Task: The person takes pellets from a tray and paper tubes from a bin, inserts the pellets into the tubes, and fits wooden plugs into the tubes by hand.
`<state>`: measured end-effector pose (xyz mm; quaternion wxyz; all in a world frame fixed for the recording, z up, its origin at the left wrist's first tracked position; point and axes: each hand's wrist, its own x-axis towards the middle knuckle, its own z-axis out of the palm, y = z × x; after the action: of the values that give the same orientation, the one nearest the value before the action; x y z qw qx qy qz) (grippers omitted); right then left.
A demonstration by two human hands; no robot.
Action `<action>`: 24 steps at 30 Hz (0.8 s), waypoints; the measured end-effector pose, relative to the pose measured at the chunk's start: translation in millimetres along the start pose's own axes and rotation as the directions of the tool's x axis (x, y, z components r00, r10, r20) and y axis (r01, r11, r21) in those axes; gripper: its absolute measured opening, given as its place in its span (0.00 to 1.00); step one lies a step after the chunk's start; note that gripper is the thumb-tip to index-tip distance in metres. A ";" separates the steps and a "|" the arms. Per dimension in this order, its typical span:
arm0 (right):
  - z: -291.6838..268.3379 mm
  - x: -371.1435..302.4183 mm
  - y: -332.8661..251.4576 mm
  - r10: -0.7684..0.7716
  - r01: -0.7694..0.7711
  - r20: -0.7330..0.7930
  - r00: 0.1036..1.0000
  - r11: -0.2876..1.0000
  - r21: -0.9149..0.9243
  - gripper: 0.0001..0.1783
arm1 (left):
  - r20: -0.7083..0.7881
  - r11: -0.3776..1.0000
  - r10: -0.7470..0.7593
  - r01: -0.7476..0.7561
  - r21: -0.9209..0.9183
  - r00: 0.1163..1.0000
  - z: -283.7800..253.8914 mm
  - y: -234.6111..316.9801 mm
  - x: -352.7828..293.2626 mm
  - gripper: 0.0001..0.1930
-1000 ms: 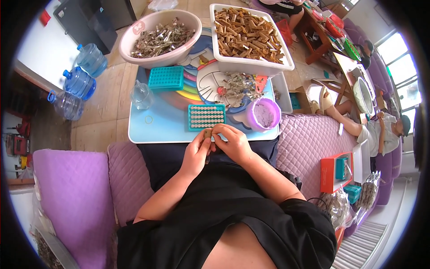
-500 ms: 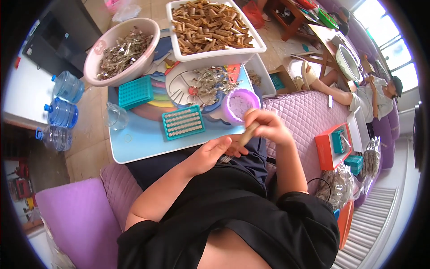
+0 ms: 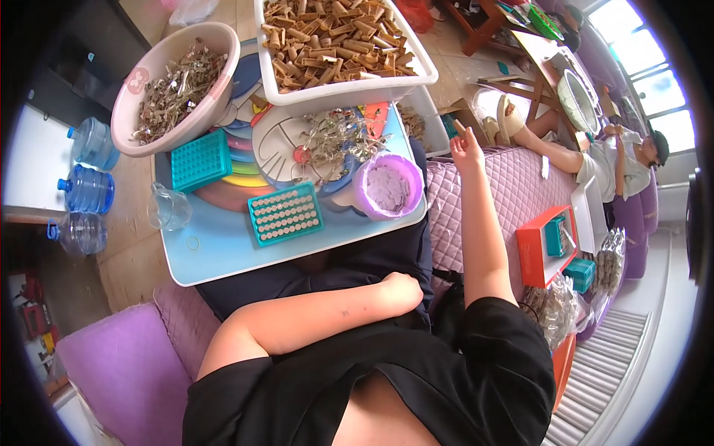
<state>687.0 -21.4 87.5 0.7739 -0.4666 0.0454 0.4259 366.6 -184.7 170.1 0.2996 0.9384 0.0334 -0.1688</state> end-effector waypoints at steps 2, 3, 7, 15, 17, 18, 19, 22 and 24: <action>8.5 15.8 6.1 -0.014 0.013 -0.014 1.000 0.999 -0.043 0.13 | 0.055 0.999 0.002 0.000 -0.032 0.998 -8.0 -4.4 -0.1 0.08; 10.9 23.0 7.9 -0.028 0.025 -0.034 0.999 0.997 -0.077 0.14 | 0.111 0.999 0.017 -0.011 -0.053 0.994 -10.5 -5.5 0.5 0.08; 21.4 38.3 15.2 -0.045 0.062 0.072 0.996 0.967 -0.249 0.16 | -0.033 0.996 -0.085 0.084 -0.024 0.996 0.3 5.0 7.8 0.10; -4.2 36.2 10.0 0.209 -0.093 0.232 0.950 0.899 -0.428 0.16 | -0.189 0.897 0.397 -0.337 0.285 0.898 -2.4 -16.5 -0.9 0.04; -13.3 30.2 11.6 0.260 -0.136 0.198 0.945 0.863 -0.486 0.15 | -0.280 0.930 0.354 -0.305 0.205 0.892 -5.6 -11.1 -3.0 0.05; -11.5 23.3 17.8 0.265 -0.143 0.172 0.949 0.847 -0.512 0.15 | -0.364 0.961 0.276 -0.256 0.104 0.890 -10.5 -7.7 -5.2 0.06; -11.8 14.0 23.8 0.249 -0.134 0.163 0.955 0.849 -0.511 0.15 | -0.171 0.989 0.131 -0.140 -0.041 0.977 -20.8 -1.2 -9.6 0.10; -14.4 -1.8 29.8 0.244 -0.141 0.127 0.961 0.833 -0.535 0.14 | 0.034 0.972 0.069 -0.059 -0.228 0.997 -4.9 1.1 -1.3 0.14; -16.7 -19.6 28.2 0.251 -0.159 0.090 0.964 0.813 -0.560 0.13 | 0.169 0.842 0.044 0.055 -0.537 0.985 -30.2 1.5 0.3 0.17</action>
<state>660.2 -40.4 68.1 0.5584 -0.6248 -0.0903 0.5382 376.1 -168.6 193.9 0.5528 0.7975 0.0556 -0.2352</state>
